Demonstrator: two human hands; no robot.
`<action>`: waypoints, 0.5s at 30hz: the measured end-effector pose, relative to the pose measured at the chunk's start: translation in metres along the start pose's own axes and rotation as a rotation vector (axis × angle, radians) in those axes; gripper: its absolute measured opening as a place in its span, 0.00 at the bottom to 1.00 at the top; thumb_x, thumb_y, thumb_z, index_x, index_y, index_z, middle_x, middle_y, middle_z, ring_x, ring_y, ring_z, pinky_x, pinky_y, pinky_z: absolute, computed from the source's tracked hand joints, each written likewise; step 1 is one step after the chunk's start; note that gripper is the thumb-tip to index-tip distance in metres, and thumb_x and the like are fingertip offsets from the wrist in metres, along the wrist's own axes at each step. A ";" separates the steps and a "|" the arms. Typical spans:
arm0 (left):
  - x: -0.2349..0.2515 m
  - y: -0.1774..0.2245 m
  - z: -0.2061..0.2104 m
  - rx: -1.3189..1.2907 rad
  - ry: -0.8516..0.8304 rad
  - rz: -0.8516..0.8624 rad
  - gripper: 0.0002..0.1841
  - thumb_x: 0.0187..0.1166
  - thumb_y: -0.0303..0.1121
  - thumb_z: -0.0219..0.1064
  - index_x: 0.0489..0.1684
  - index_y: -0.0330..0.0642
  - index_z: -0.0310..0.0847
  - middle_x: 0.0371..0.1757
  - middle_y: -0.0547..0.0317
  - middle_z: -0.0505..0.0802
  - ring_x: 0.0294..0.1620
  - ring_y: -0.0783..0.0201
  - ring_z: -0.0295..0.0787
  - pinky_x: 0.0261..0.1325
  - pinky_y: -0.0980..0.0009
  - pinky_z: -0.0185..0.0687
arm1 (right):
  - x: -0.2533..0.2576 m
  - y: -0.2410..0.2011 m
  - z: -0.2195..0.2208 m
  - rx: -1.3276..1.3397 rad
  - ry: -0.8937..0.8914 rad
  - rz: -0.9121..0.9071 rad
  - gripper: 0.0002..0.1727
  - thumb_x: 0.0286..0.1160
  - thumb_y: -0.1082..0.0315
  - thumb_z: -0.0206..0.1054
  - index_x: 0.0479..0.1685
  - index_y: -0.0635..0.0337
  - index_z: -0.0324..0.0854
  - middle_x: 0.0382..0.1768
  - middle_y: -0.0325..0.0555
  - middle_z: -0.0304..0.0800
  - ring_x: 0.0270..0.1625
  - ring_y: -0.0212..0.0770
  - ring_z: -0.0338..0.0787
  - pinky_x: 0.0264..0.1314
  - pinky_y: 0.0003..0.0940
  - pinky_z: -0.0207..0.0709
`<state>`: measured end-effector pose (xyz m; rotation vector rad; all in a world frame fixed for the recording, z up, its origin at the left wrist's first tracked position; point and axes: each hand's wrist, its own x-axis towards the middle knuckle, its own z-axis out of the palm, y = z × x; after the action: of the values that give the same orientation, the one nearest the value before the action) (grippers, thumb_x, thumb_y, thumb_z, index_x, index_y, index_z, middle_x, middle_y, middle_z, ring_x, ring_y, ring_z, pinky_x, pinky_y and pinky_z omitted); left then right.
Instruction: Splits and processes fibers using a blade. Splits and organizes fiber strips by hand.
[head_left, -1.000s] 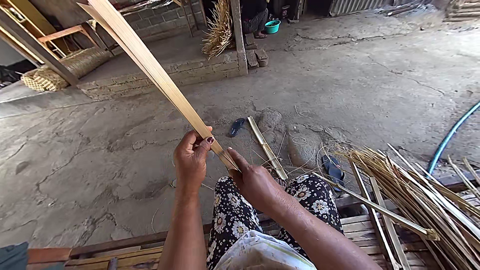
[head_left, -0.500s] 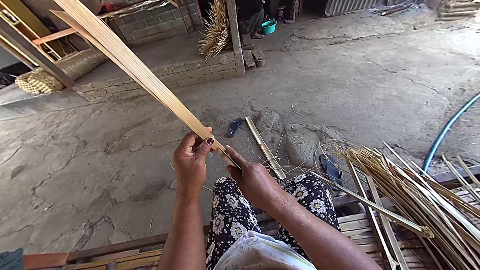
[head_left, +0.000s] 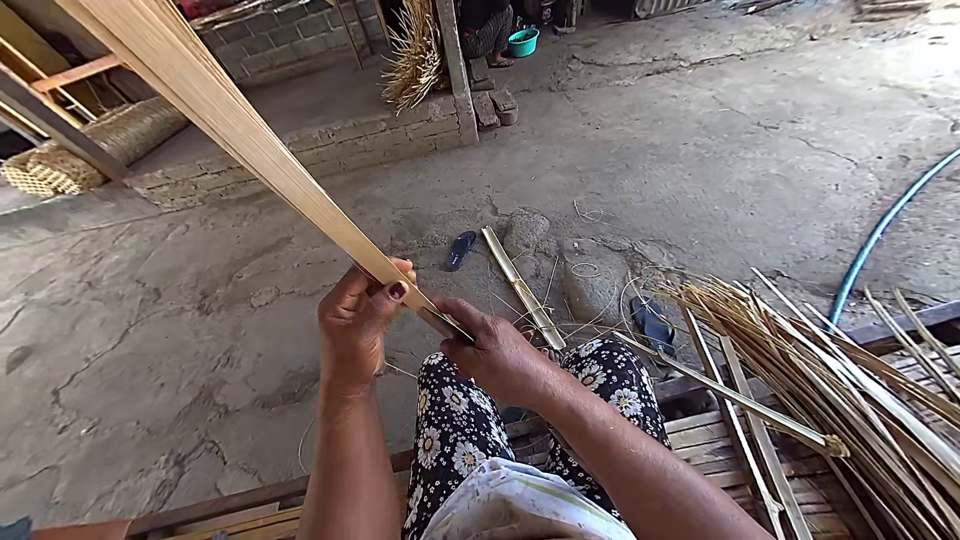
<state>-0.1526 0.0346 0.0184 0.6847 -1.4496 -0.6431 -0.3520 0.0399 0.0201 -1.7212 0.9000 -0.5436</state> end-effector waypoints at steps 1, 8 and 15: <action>0.003 -0.001 0.002 -0.019 -0.003 0.020 0.11 0.79 0.40 0.72 0.53 0.50 0.92 0.54 0.62 0.96 0.55 0.63 0.93 0.63 0.63 0.89 | -0.002 0.000 0.000 0.013 -0.006 -0.007 0.27 0.88 0.64 0.58 0.86 0.42 0.68 0.37 0.41 0.83 0.28 0.31 0.81 0.32 0.29 0.78; 0.028 0.011 0.039 -0.532 0.090 -0.074 0.15 0.91 0.47 0.55 0.58 0.49 0.81 0.35 0.63 0.92 0.32 0.67 0.90 0.39 0.70 0.90 | -0.003 0.002 0.001 -0.026 0.036 -0.017 0.27 0.88 0.64 0.56 0.86 0.44 0.68 0.41 0.44 0.86 0.33 0.34 0.84 0.39 0.33 0.80; 0.037 0.015 0.059 -0.340 0.137 -0.030 0.25 0.95 0.48 0.34 0.44 0.47 0.77 0.17 0.69 0.78 0.13 0.73 0.72 0.18 0.78 0.73 | 0.001 -0.002 -0.001 -0.186 0.059 0.033 0.28 0.91 0.64 0.53 0.90 0.41 0.63 0.47 0.51 0.88 0.45 0.45 0.88 0.52 0.47 0.80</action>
<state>-0.2113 0.0146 0.0546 0.4736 -1.1695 -0.8266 -0.3517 0.0382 0.0219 -1.8621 1.0467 -0.5040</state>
